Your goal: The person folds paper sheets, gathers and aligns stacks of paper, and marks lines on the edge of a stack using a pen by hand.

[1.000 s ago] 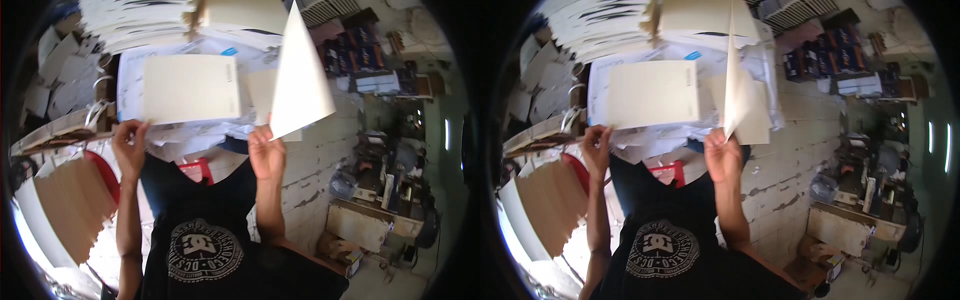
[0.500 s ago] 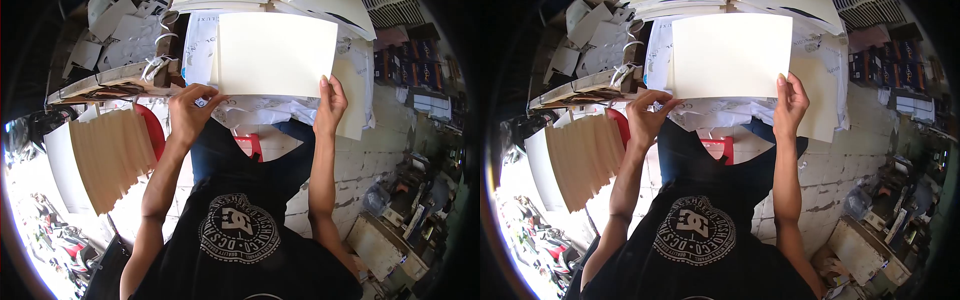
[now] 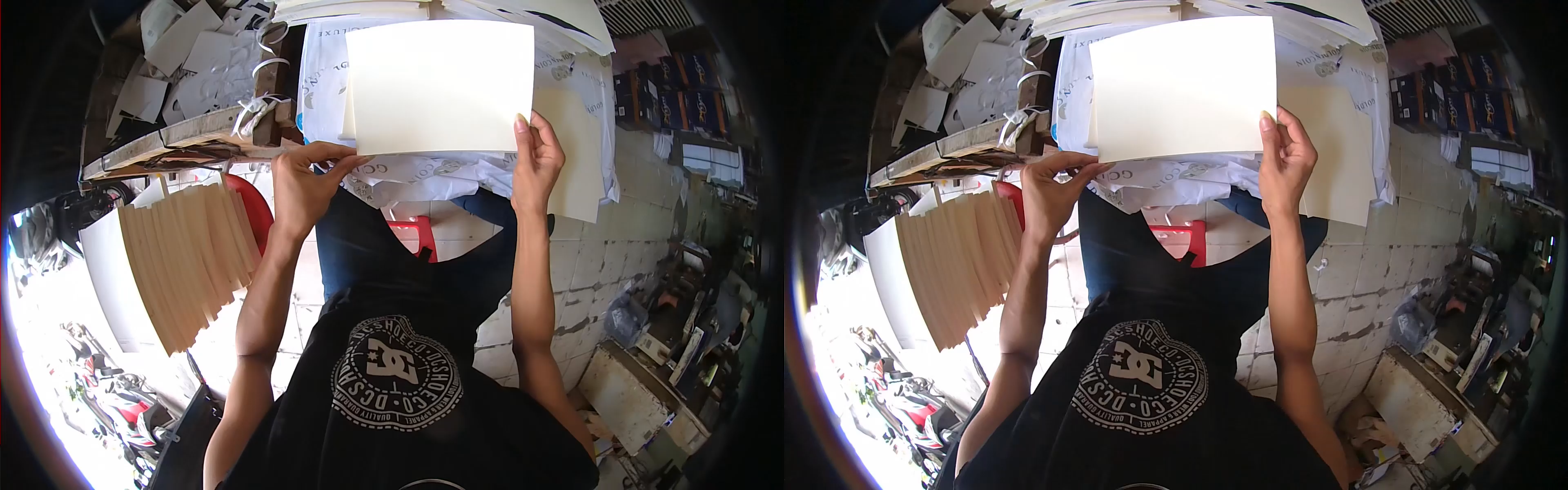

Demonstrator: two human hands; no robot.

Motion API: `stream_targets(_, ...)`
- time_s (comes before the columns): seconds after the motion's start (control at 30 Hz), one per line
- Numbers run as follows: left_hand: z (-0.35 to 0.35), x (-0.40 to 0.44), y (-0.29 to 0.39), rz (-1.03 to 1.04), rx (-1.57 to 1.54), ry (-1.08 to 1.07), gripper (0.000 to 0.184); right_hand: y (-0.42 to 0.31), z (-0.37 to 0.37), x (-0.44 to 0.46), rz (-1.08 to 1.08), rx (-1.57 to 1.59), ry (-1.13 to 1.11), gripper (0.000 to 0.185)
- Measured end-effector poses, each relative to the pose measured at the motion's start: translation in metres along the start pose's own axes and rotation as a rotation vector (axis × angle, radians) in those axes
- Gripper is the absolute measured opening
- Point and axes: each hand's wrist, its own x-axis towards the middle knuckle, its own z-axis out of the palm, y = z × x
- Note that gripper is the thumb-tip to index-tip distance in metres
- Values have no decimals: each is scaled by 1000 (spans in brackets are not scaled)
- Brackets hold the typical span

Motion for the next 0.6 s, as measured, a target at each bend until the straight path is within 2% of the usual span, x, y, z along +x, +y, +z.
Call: stream_targets(0.6,1,0,2,-65,-41,-9,12,1,4,1,-30,5,-2,22)
